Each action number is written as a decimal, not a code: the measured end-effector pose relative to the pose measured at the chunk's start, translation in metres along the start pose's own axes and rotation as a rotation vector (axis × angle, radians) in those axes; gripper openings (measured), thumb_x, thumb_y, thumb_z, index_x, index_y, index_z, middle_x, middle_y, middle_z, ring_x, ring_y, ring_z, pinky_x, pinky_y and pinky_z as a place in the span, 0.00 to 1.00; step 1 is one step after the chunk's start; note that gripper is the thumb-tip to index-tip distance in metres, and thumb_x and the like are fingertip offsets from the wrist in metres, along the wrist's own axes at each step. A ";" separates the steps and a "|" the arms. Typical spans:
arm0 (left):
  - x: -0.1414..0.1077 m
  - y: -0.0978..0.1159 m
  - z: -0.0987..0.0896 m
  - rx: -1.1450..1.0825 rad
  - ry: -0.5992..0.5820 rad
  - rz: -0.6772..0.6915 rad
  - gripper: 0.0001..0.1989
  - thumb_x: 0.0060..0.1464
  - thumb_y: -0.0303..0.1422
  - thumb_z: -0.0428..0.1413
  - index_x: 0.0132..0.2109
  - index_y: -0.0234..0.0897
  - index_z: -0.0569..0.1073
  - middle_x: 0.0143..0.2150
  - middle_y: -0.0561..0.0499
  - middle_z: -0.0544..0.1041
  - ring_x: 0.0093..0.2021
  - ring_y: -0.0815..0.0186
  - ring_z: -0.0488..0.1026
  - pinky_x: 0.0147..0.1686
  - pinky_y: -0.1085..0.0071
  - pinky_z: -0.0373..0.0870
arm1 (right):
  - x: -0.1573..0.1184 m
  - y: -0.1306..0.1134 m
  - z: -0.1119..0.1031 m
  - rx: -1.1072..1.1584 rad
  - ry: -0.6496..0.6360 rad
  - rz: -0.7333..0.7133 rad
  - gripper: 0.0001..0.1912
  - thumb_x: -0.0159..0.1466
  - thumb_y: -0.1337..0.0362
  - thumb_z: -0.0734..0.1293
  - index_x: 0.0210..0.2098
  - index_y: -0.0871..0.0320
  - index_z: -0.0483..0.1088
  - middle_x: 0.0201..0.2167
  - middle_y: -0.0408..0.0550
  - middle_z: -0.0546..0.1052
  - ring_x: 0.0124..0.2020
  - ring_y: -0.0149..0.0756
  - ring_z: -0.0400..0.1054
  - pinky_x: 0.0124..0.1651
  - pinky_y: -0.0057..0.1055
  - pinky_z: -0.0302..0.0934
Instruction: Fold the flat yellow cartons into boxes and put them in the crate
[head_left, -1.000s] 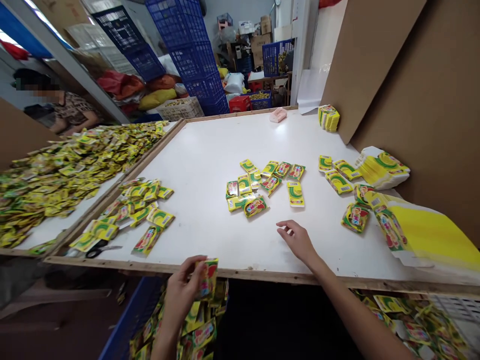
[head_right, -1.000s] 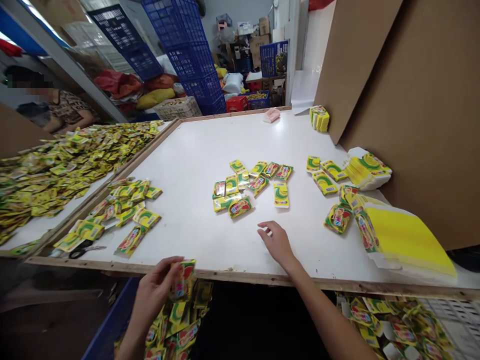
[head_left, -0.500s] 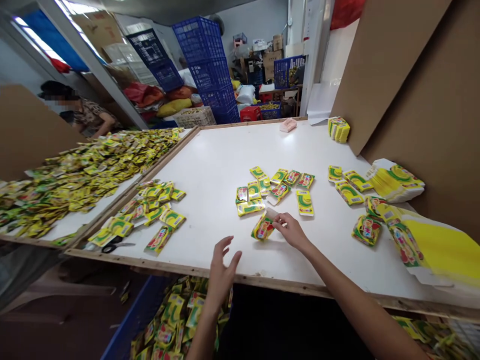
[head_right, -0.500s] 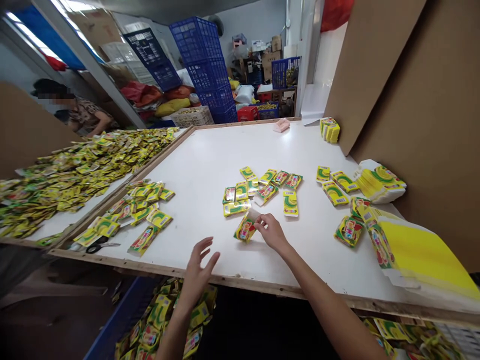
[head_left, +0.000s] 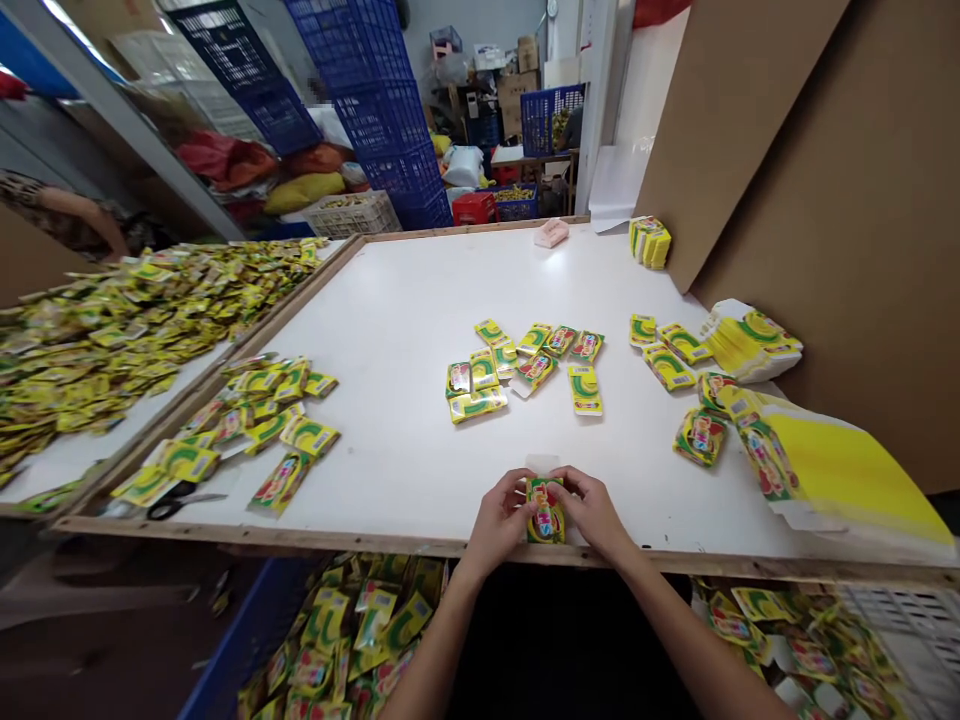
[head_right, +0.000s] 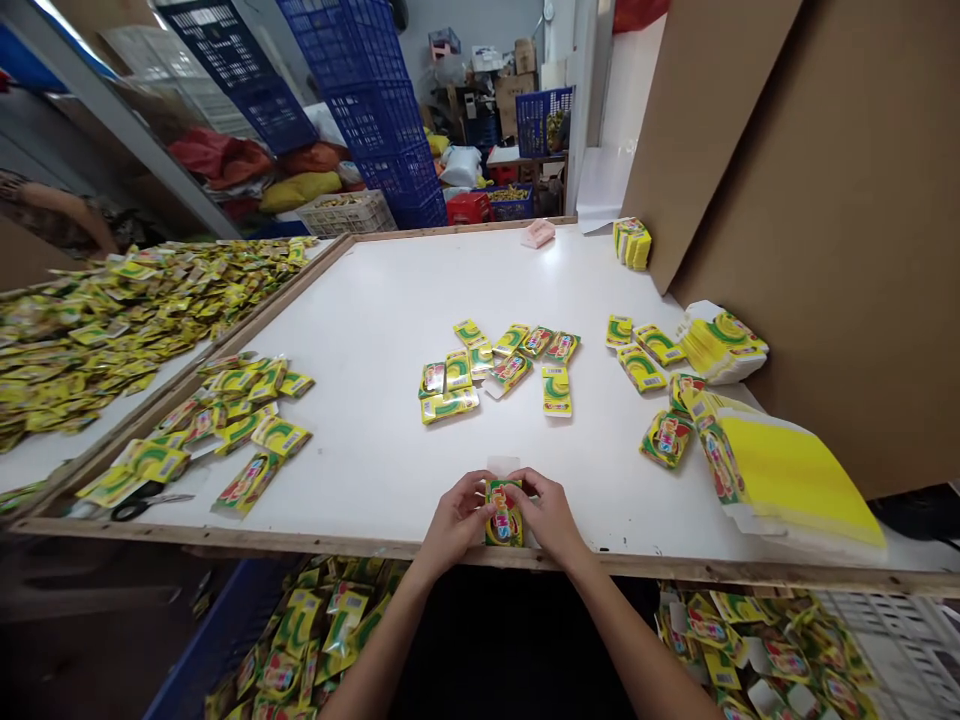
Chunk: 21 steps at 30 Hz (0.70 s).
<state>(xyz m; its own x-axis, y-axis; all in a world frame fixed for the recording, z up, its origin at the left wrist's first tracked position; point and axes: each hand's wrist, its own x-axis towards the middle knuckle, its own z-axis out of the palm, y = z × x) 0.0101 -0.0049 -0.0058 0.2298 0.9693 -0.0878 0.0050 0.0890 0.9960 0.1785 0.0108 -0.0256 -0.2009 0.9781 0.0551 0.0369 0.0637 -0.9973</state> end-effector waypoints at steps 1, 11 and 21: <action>0.001 0.000 0.000 0.001 0.019 0.005 0.15 0.51 0.33 0.59 0.47 0.38 0.70 0.38 0.50 0.75 0.35 0.66 0.74 0.36 0.70 0.72 | 0.001 0.000 0.001 -0.015 -0.003 -0.014 0.15 0.63 0.52 0.62 0.35 0.57 0.73 0.33 0.47 0.76 0.35 0.38 0.70 0.40 0.32 0.64; 0.007 0.007 0.007 0.027 0.140 0.159 0.12 0.52 0.31 0.58 0.45 0.37 0.72 0.42 0.46 0.76 0.46 0.61 0.73 0.50 0.63 0.69 | -0.003 -0.004 0.002 -0.016 0.120 -0.098 0.12 0.63 0.56 0.64 0.41 0.55 0.73 0.39 0.49 0.78 0.40 0.39 0.71 0.44 0.35 0.65; 0.005 0.012 0.017 0.105 0.269 0.137 0.09 0.51 0.36 0.59 0.37 0.36 0.76 0.36 0.47 0.77 0.39 0.63 0.73 0.41 0.68 0.70 | -0.008 -0.016 0.006 -0.129 0.160 -0.087 0.12 0.62 0.55 0.65 0.37 0.55 0.75 0.34 0.48 0.79 0.34 0.38 0.69 0.38 0.34 0.65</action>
<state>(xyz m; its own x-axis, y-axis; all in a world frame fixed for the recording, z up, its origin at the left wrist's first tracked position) 0.0279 -0.0030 0.0062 -0.0305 0.9977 0.0604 0.0953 -0.0572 0.9938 0.1733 0.0012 -0.0099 -0.0510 0.9862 0.1577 0.1535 0.1638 -0.9745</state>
